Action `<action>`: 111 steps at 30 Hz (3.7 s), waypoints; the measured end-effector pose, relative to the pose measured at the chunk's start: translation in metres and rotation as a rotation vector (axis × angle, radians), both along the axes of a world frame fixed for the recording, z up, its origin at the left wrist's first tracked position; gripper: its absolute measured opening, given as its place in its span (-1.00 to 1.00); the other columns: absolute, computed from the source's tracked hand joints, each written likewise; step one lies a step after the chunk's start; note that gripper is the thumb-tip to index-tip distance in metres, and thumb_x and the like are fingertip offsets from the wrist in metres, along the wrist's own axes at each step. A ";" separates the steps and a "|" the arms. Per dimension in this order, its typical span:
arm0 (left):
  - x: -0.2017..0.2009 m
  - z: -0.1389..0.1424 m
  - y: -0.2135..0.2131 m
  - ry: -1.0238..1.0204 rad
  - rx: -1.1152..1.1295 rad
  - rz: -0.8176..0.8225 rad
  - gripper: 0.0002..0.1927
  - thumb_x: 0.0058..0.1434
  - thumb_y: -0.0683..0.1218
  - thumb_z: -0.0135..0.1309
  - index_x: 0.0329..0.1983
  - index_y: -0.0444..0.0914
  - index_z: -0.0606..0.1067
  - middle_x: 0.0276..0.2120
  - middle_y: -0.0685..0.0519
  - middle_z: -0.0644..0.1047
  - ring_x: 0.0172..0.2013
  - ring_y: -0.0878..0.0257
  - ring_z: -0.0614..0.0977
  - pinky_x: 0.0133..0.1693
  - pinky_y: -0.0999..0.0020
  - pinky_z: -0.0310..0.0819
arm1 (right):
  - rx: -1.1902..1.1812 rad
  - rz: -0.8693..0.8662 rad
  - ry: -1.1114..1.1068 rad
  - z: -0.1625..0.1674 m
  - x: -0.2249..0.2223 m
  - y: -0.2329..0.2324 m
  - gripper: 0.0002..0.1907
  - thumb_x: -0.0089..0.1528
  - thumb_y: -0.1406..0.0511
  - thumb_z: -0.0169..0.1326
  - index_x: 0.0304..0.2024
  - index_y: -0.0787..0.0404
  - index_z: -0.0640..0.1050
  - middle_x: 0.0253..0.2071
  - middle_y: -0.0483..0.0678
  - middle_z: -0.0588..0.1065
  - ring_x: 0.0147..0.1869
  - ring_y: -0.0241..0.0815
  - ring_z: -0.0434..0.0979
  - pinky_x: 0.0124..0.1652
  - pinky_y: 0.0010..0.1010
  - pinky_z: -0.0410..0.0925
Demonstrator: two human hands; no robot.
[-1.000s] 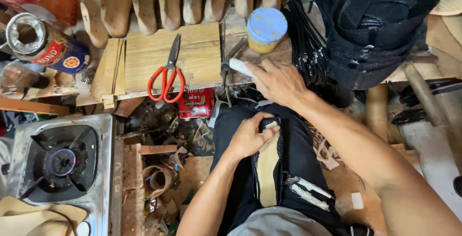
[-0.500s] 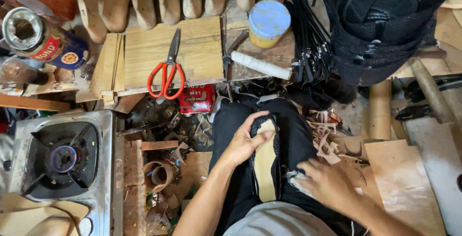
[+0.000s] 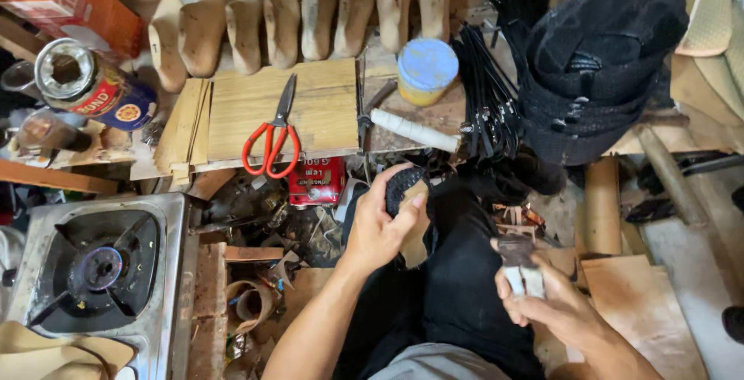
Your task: The person places a black shoe upper over a wooden shoe last and uses pliers to crimp and secure the upper to the last along the edges. The person repeatedly repositions the shoe and uses the pliers to clamp the material in place.
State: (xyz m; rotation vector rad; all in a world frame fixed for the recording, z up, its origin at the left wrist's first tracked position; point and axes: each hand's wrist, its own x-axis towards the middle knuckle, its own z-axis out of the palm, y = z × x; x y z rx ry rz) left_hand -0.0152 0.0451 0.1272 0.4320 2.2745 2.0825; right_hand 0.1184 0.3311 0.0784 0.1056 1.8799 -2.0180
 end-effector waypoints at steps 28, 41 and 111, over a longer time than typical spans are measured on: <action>0.029 -0.013 0.033 0.482 -0.067 0.072 -0.49 0.22 -0.26 0.21 0.23 -0.37 0.37 0.04 -0.16 0.60 -0.08 -0.09 0.64 0.01 0.16 0.53 | 0.815 0.389 0.224 0.126 -0.080 -0.029 -0.34 0.24 0.20 -0.03 0.42 0.08 0.32 0.02 -0.03 0.60 0.06 -0.10 0.63 0.02 -0.29 0.40; 0.030 -0.011 0.037 0.507 -0.103 0.052 -0.49 0.20 -0.26 0.21 0.22 -0.37 0.38 0.03 -0.16 0.60 -0.01 -0.08 0.65 0.06 0.13 0.46 | 0.995 0.492 0.294 0.152 -0.084 -0.034 -0.28 0.21 0.27 0.02 0.46 -0.03 0.26 -0.17 0.08 0.58 -0.13 0.07 0.61 -0.09 -0.18 0.41; 0.029 0.069 -0.028 -0.261 -0.353 -0.237 -0.48 0.39 0.05 -0.22 0.32 -0.31 0.31 -0.51 -0.28 0.57 -0.51 -0.21 0.70 -0.38 0.04 0.58 | 1.043 0.201 1.019 0.070 -0.073 -0.089 -0.32 0.12 0.41 0.16 0.31 0.35 0.35 -0.21 0.12 0.45 -0.45 0.06 0.58 -0.46 -0.21 0.49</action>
